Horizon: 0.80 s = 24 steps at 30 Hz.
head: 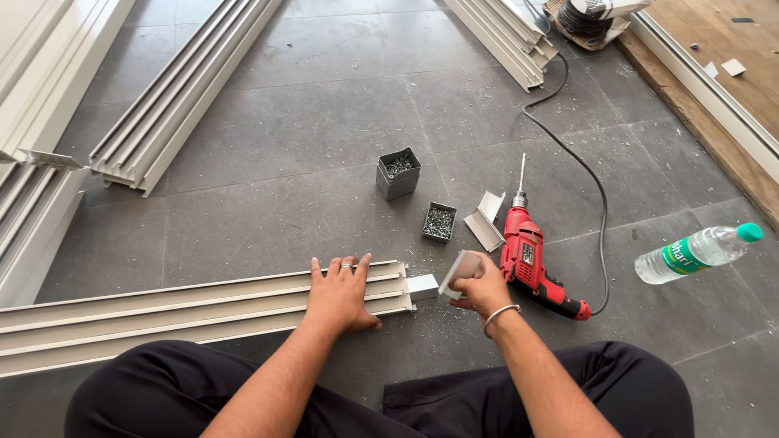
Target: The person sits on the floor and uses a red power drill to attach small metal brackets to long aluminum profiles. They repeatedly pick up brackets, align them on the profiles, and drive screws to secure them.
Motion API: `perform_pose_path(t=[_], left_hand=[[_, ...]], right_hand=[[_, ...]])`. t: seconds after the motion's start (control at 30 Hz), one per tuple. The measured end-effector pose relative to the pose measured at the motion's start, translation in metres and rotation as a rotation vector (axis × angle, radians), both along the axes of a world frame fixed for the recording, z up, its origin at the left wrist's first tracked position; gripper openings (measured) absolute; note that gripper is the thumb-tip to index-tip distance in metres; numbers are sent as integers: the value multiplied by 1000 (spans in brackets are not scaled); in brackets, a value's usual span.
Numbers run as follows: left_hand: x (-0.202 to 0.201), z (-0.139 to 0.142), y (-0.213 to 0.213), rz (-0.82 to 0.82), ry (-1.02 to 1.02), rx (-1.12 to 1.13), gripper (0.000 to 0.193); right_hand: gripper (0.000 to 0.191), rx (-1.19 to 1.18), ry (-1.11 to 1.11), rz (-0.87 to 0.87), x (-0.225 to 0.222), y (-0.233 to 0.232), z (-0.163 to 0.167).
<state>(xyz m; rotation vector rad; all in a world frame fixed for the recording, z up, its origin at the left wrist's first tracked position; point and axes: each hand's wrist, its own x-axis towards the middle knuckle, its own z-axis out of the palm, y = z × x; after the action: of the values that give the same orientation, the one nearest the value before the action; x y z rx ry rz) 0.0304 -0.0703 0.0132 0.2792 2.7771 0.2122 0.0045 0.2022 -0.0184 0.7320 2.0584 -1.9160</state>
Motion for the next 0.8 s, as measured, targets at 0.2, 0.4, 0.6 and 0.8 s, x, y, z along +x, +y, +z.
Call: perform_pose_path(t=[0.2, 0.4, 0.6, 0.8], left_hand=[[4, 23, -3, -9, -1, -19, 108], [6, 26, -4, 4, 35, 9, 108], [6, 20, -9, 20, 72, 16, 109], [4, 24, -8, 14, 32, -23, 110]], right_hand=[[18, 689, 193, 115, 7, -31, -2], [26, 850, 717, 132, 25, -71, 14], [25, 808, 922, 556, 49, -33, 13], [33, -53, 160, 113, 12, -12, 1]])
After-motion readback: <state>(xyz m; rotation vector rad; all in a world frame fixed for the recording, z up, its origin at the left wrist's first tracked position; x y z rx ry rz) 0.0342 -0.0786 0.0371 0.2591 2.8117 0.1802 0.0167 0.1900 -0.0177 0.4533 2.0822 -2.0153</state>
